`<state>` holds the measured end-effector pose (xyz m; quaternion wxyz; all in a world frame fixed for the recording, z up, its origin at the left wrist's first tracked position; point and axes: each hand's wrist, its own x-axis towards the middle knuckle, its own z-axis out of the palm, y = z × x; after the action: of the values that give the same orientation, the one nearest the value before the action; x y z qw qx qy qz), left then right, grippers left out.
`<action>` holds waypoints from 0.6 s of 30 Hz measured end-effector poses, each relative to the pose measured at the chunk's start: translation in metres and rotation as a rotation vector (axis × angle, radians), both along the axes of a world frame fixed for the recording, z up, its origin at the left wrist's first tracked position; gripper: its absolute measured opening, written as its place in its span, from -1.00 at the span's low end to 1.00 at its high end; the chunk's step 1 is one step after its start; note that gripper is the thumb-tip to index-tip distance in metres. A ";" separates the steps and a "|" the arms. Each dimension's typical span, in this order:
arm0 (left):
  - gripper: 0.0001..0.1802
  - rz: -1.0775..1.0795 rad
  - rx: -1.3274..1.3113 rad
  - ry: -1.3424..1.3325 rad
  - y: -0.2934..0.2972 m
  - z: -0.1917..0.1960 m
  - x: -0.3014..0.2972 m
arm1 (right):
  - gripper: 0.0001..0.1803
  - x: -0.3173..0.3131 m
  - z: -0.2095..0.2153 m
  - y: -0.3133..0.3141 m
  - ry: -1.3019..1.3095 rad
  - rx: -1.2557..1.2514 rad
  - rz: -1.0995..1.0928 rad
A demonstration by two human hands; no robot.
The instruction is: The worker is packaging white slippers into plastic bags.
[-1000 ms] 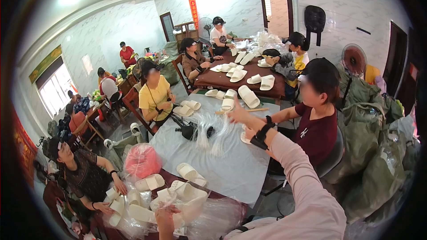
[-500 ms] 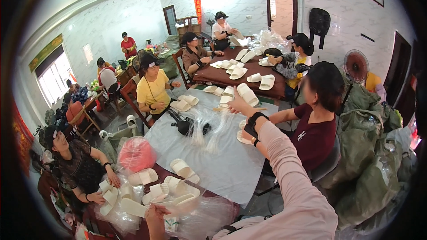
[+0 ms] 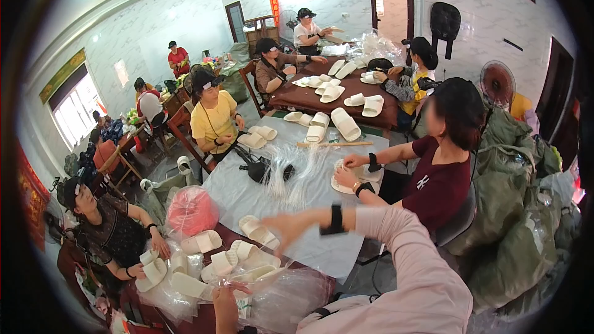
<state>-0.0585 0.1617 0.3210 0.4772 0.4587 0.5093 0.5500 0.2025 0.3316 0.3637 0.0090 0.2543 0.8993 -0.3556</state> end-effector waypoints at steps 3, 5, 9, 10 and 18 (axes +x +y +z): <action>-0.42 -0.034 0.034 0.174 -0.016 0.026 0.017 | 0.20 -0.039 -0.035 -0.068 0.108 0.444 0.216; -0.41 -0.030 0.413 0.836 -0.021 0.017 0.002 | 0.04 -0.069 -0.049 -0.086 0.325 0.050 0.076; -0.49 0.052 0.103 0.138 -0.025 0.036 -0.005 | -0.30 -0.077 -0.049 -0.069 0.323 0.362 0.038; -0.55 0.023 0.114 0.021 -0.031 0.044 -0.010 | -0.51 -0.088 -0.030 -0.073 0.312 0.376 0.061; -0.80 0.634 0.301 0.185 -0.185 0.098 -0.036 | -0.63 -0.167 -0.022 -0.117 0.657 -0.060 0.210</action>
<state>-0.0948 -0.0232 0.4191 0.1618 0.3911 0.5804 0.6957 0.0355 0.2147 0.3416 -0.2371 0.0317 0.8646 -0.4420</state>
